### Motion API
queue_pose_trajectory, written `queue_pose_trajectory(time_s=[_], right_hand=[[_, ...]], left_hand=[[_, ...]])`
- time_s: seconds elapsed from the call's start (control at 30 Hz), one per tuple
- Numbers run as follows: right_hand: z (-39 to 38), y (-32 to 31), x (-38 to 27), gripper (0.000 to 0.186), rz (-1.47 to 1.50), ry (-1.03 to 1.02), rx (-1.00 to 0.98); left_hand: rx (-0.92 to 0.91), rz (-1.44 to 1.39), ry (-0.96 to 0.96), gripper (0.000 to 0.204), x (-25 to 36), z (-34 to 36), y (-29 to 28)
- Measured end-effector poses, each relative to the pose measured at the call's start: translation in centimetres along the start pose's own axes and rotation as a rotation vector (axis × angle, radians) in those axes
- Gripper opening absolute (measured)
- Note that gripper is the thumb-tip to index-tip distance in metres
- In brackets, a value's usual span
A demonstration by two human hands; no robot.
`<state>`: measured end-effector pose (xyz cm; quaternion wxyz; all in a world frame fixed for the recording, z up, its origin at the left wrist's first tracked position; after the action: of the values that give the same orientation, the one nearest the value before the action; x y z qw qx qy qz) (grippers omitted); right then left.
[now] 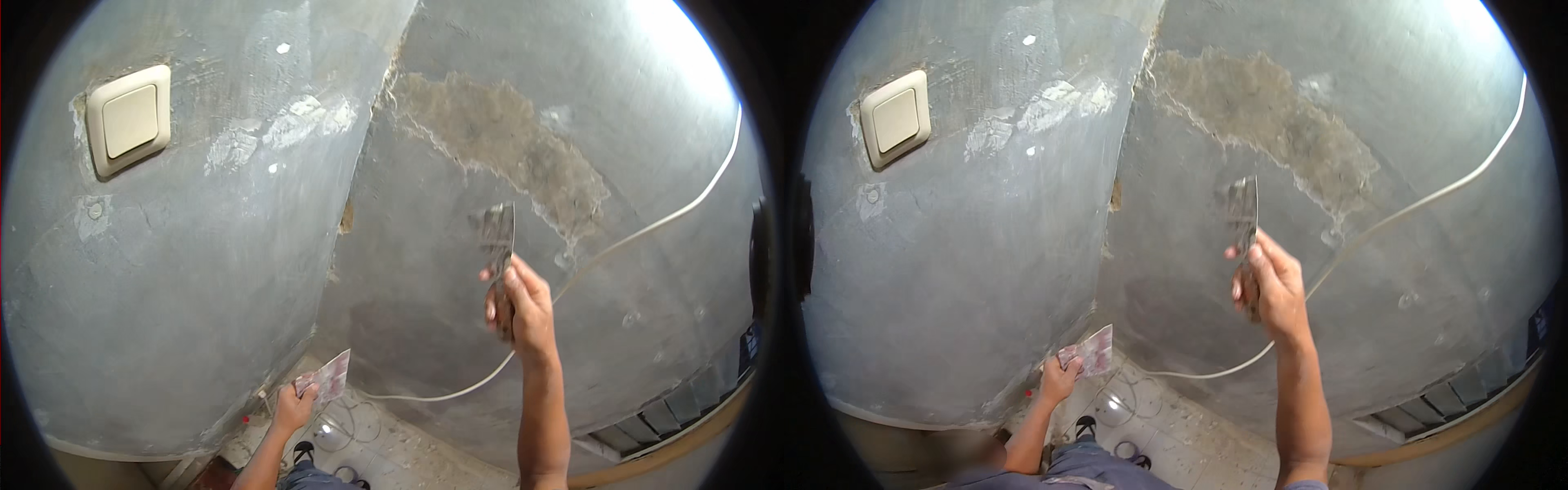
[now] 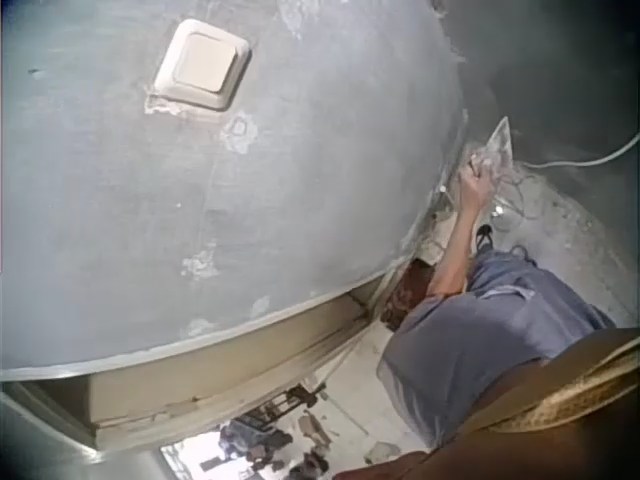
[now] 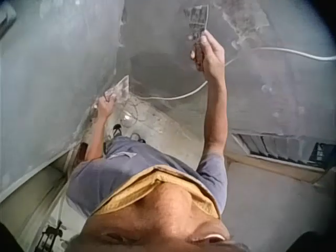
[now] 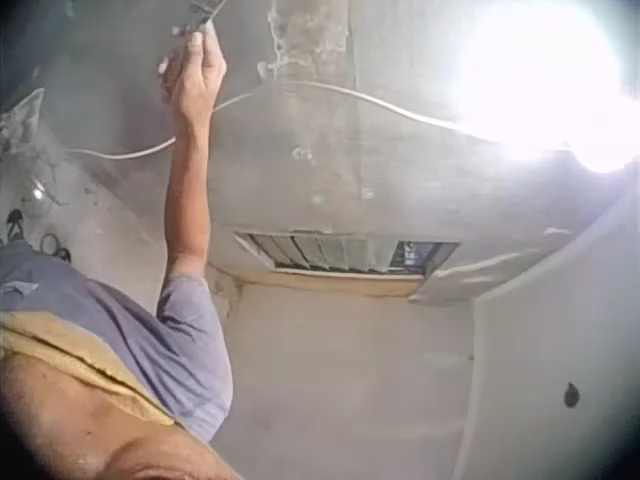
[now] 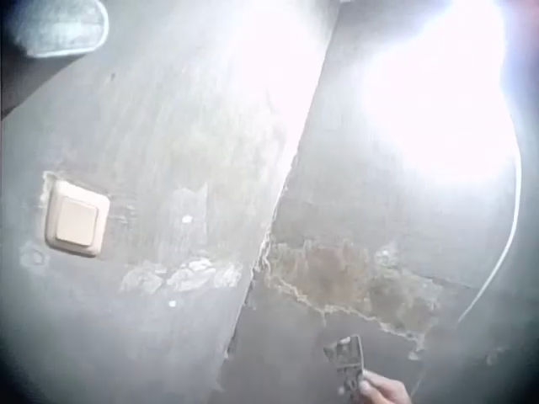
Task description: Applying and smoothing patching compound on a wall and door frame using a putty knife and spreader.
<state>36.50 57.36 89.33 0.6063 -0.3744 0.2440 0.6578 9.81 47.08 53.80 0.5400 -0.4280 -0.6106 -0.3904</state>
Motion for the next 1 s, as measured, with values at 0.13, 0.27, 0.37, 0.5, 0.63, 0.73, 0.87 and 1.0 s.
queue_pose_trajectory(time_s=[0.13,0.27,0.37,0.5,0.63,0.73,0.87,1.0], right_hand=[[7.2,-0.3,-3.3,0.033,-0.383,-0.177,-0.087],[11.4,0.1,-4.2,0.031,-0.395,-0.265,-0.070],[13.1,0.3,-2.6,0.029,-0.221,-0.092,-0.158],[13.6,1.1,-1.0,0.029,-0.088,-0.029,-0.144],[13.7,0.6,0.2,0.041,-0.229,-0.044,-0.200],[13.6,0.0,1.4,0.041,-0.235,-0.007,-0.208],[13.3,-0.1,1.7,0.036,-0.391,0.009,-0.216],[13.0,1.2,-1.9,0.038,-1.113,-0.595,-0.279]], left_hand=[[-0.042,-0.063,-0.077,0.024,-0.8,0.7,-0.5],[-0.001,-0.053,-0.068,0.021,-1.2,1.8,-1.5],[0.006,-0.073,-0.128,0.019,-0.7,2.0,-2.0],[0.016,-0.149,-0.199,0.018,-1.5,3.1,-2.6],[0.030,-0.083,-0.173,0.019,-1.4,3.8,-3.2],[0.057,-0.061,-0.146,0.018,-1.2,4.1,-3.3],[0.070,-0.025,-0.116,0.019,-2.1,4.2,-3.4],[0.041,-0.060,-0.178,0.019,-3.1,4.0,-2.6]])
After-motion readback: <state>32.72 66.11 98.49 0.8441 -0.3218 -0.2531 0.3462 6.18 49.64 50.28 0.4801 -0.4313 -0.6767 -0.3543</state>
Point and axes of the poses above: each hand's wrist, its own z-axis towards the middle knuckle, its own y-axis out of the palm, x = y × z, the point moved 9 cm from there along z, towards the middle knuckle, and after that the axes turned 15 degrees about -y, right-handed, at the moved point
